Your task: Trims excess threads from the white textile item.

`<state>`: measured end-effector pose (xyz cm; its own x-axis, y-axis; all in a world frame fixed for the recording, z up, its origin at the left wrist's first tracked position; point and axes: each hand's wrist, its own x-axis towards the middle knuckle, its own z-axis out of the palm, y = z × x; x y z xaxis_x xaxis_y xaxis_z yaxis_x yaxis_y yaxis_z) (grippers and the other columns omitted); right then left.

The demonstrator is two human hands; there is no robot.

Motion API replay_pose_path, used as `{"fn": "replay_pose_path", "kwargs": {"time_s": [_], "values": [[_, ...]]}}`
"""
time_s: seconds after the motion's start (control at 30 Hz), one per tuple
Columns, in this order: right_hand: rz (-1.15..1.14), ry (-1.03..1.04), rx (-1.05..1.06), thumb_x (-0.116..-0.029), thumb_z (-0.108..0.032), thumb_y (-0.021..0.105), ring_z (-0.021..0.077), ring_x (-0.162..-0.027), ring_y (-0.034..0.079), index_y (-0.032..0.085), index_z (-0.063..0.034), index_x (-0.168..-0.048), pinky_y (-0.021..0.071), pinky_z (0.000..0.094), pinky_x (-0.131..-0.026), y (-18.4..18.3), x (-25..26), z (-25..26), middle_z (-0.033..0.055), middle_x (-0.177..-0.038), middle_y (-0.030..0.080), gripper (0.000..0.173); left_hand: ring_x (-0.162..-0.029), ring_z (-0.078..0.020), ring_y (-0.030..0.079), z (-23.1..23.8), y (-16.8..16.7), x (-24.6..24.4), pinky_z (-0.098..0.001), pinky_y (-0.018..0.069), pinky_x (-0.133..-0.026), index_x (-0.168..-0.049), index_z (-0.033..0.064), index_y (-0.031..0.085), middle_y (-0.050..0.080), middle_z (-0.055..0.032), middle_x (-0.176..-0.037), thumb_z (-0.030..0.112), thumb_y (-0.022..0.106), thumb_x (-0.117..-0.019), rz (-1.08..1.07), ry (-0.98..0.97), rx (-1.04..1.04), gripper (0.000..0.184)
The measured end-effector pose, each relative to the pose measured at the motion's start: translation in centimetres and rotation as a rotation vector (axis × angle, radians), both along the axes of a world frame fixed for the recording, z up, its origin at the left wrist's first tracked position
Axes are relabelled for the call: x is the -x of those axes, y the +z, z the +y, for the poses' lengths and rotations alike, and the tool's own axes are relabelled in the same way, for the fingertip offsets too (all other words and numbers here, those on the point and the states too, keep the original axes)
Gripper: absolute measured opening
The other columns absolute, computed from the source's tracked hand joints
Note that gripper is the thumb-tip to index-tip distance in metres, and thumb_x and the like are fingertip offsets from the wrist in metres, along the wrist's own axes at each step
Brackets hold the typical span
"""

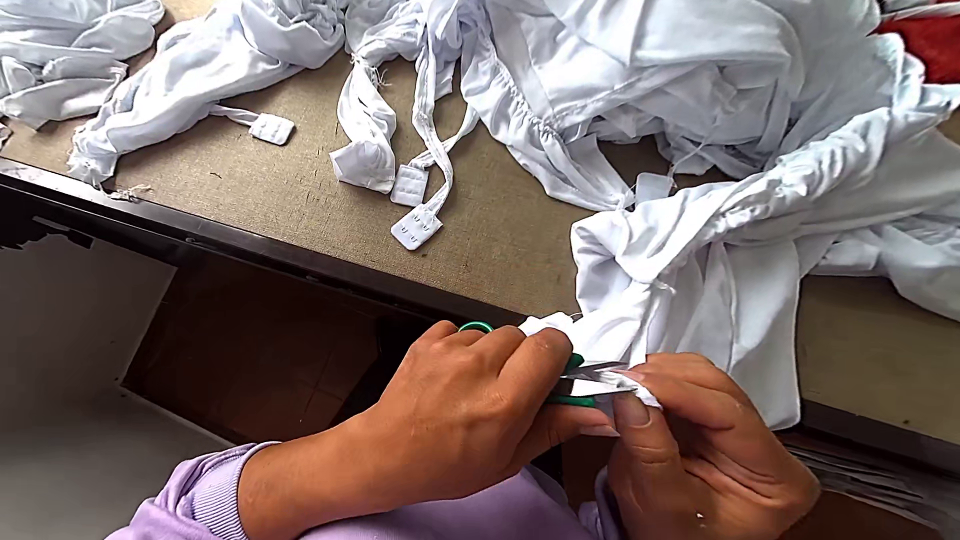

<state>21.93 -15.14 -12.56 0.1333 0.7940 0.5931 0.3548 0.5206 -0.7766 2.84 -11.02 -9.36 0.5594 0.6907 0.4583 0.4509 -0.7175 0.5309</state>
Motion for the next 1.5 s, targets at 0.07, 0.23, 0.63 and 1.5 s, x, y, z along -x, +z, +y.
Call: {"fn": "replay_pose_path", "kwargs": {"time_s": [0.07,0.23,0.63,1.5], "values": [[-0.023,-0.024,-0.012,-0.0975,-0.026,0.067,-0.001,-0.097,0.062,0.074,-0.0221,-0.102,0.051,0.0157,-0.084,-0.1,0.1,0.0,-0.0153,-0.099,0.067,0.009,-0.064,-0.0127,0.059,0.0,0.2,-0.1,-0.0279,0.0434,-0.055,-0.104,0.006,0.067,0.06,0.0002,-0.073,0.042,0.053,-0.1049,0.017,0.026,-0.034,0.039],[-0.044,-0.056,-0.014,-0.0977,-0.027,0.067,-0.0022,-0.097,0.062,0.073,-0.0216,-0.102,0.0509,0.0144,-0.085,0.1,0.3,0.0,-0.0159,-0.099,0.066,0.009,-0.059,-0.0125,0.056,-0.2,0.1,-0.4,-0.0273,0.0405,-0.052,-0.099,0.0075,0.066,0.056,0.0011,-0.068,0.04,0.05,-0.1064,0.032,0.034,-0.074,0.037],[-0.055,-0.111,-0.047,-0.0989,-0.024,0.064,-0.0021,-0.095,0.062,0.073,-0.0192,-0.103,0.051,0.0138,-0.083,0.1,0.7,0.0,-0.0143,-0.099,0.065,0.011,-0.052,-0.0114,0.051,-0.7,0.0,-0.6,-0.0262,0.0376,-0.048,-0.092,0.0083,0.065,0.051,0.0029,-0.061,0.037,0.051,-0.1057,0.053,0.071,-0.051,0.035],[0.039,-0.11,-0.029,-0.1005,-0.023,0.065,-0.0041,-0.093,0.065,0.072,-0.0208,-0.107,0.0537,0.0117,-0.081,0.4,1.1,0.3,-0.0169,-0.101,0.068,0.011,-0.055,-0.0088,0.052,0.2,-1.0,-1.3,-0.0245,0.0402,-0.051,-0.086,0.0046,0.063,0.053,0.0011,-0.061,0.027,0.05,-0.106,-0.264,-0.04,0.039,0.032]]}}
